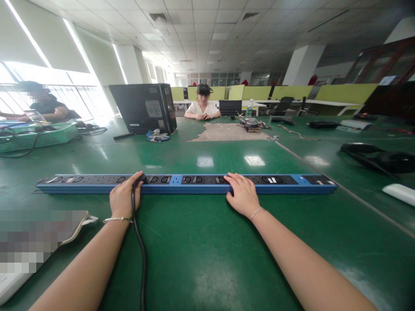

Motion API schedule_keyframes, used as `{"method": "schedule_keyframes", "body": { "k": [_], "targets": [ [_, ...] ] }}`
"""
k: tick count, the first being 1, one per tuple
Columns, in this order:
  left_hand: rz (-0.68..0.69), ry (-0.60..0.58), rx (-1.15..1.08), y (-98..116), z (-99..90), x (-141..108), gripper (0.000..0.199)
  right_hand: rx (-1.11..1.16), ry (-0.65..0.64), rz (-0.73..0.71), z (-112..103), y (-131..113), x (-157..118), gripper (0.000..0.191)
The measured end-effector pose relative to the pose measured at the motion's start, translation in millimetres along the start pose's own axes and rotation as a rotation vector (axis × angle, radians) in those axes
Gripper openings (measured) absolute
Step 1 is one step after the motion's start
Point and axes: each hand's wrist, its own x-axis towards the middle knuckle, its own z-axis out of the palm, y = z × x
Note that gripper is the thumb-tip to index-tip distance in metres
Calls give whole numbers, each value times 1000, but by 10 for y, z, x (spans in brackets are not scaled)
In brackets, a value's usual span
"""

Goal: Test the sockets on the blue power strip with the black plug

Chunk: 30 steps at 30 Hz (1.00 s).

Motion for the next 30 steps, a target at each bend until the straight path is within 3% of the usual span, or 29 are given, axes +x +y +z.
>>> {"method": "schedule_keyframes", "body": {
  "k": [8, 14, 18, 30],
  "targets": [
    [23, -30, 46, 0, -14, 24, 40, -4, -3, -3, 0, 4, -1, 48],
    [13, -235, 138, -43, -147, 147, 45, 0, -7, -2, -3, -4, 2, 48],
    [35, -302, 152, -64, -197, 207, 46, 4, -13, 1, -4, -1, 2, 48],
    [66, -180, 86, -50, -103, 114, 44, 14, 1, -17, -9, 14, -9, 48]
  ]
}}
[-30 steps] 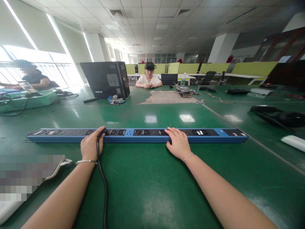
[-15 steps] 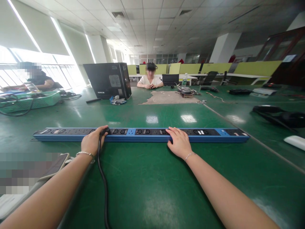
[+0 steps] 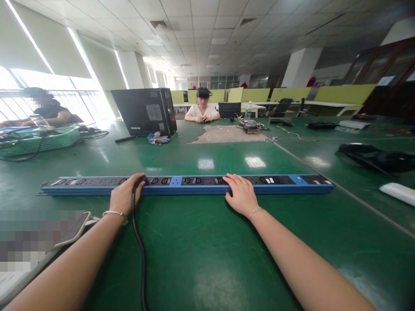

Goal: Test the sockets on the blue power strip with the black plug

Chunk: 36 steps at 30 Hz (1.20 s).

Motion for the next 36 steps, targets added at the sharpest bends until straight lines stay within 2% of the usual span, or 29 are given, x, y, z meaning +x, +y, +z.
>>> {"method": "schedule_keyframes", "body": {
  "k": [7, 11, 13, 15, 16, 17, 20, 24, 30, 36],
  "targets": [
    [-35, 96, -57, 23, 77, -35, 42, 6, 3, -4, 2, 9, 2, 49],
    [-28, 66, -106, 29, 49, -16, 40, 12, -11, -2, -2, 3, 2, 49],
    [-103, 161, -179, 36, -16, 32, 40, 14, -14, 9, 0, 1, 1, 50],
    [-226, 346, -267, 82, -105, 86, 40, 16, -16, 13, 4, 1, -1, 50],
    [-249, 400, -295, 127, -147, 108, 41, 17, -15, 12, 5, 1, -2, 50],
    [-223, 396, -305, 186, -180, 123, 41, 18, -14, 11, 6, 2, -2, 50],
    [-63, 182, -368, 422, -185, 130, 40, 19, -8, 8, 3, 4, -3, 50],
    [98, 37, -438, 677, -16, 112, 40, 13, -12, 5, -1, 8, -1, 50],
    [95, -20, -432, 738, 187, 109, 41, 20, -15, 10, 5, 1, 5, 51],
    [178, -59, -304, 788, 234, 85, 40, 27, -5, 21, 1, -18, -1, 50]
  ]
}}
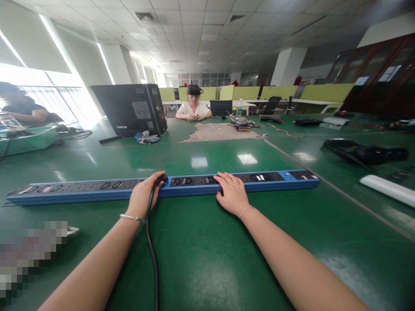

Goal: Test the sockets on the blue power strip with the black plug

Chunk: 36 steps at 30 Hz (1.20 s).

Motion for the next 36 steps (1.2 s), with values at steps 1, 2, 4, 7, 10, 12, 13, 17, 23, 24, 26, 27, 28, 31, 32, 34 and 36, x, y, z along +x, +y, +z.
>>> {"method": "schedule_keyframes", "body": {
  "k": [1, 2, 4, 7, 10, 12, 13, 17, 23, 24, 26, 27, 28, 31, 32, 34, 36],
  "targets": [
    [15, -3, 32, 27, -4, -5, 39, 1, 2, 1, -1, -4, -1, 50],
    [32, -6, 61, 57, -10, -13, 39, 3, 4, 2, -2, -7, -1, 50],
    [70, -7, 91, 121, -27, -34, 36, 4, 6, 4, -2, -8, 1, 50],
    [97, 5, 119, 185, -33, -83, 36, 0, -3, 2, -5, 10, 5, 51],
    [101, 40, 144, 198, -11, -137, 36, -1, -19, 8, -25, 8, 3, 52],
    [100, 63, 145, 198, 2, -159, 36, 22, -26, 6, -56, -68, -7, 52],
    [99, 71, 142, 200, 2, -163, 36, 45, -28, -6, -73, -145, -14, 51],
    [115, 48, 130, 212, -39, -134, 35, 232, -46, -209, -108, -750, -32, 40],
    [39, -62, 108, 210, -74, -105, 36, 384, -25, -317, 11, -1866, 64, 26],
    [32, -49, 100, 208, -67, -109, 36, 353, -21, -299, 30, -1977, 84, 26],
    [28, -17, 88, 199, -53, -115, 35, 310, -19, -293, 62, -2107, 112, 24],
    [31, -8, 82, 191, -46, -114, 35, 288, -14, -296, 76, -2133, 116, 23],
    [40, -6, 74, 179, -40, -109, 35, 264, -3, -299, 90, -2140, 115, 22],
    [94, -9, 38, 129, -28, -80, 35, 194, 57, -302, 134, -2100, 85, 22],
    [109, -11, 23, 111, -25, -68, 35, 183, 77, -308, 149, -2083, 72, 21],
    [121, -20, -10, 79, -17, -47, 35, 175, 105, -324, 171, -2059, 49, 20],
    [116, -25, -43, 60, -8, -36, 35, 171, 115, -334, 183, -2050, 32, 17]
  ]
}}
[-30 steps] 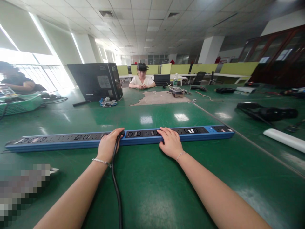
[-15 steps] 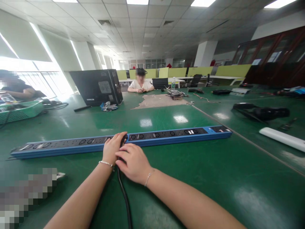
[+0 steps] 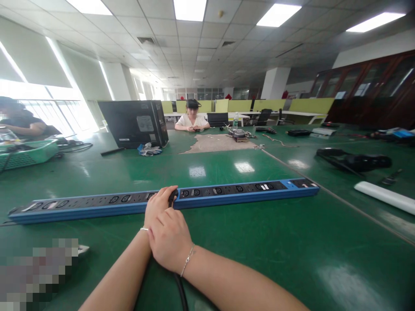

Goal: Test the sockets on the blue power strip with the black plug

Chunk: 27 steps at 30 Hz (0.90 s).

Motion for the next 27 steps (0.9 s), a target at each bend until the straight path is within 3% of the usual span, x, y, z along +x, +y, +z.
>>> {"method": "schedule_keyframes", "body": {
  "k": [15, 21, 24, 27],
  "targets": [
    [-96, 135, -66, 109, 75, -39, 31, 3, -5, -5, 0, 38, -62, 13],
    [-100, 86, -42, 56, 53, -14, 33, 103, -4, -3, -9, 74, -73, 11],
    [-99, 47, -45, 6, 28, 7, 33, 221, 53, 8, -27, 183, -73, 9],
    [-65, 79, -45, -7, 41, -7, 32, 236, 161, 122, -56, 445, -47, 14]
  ]
}}
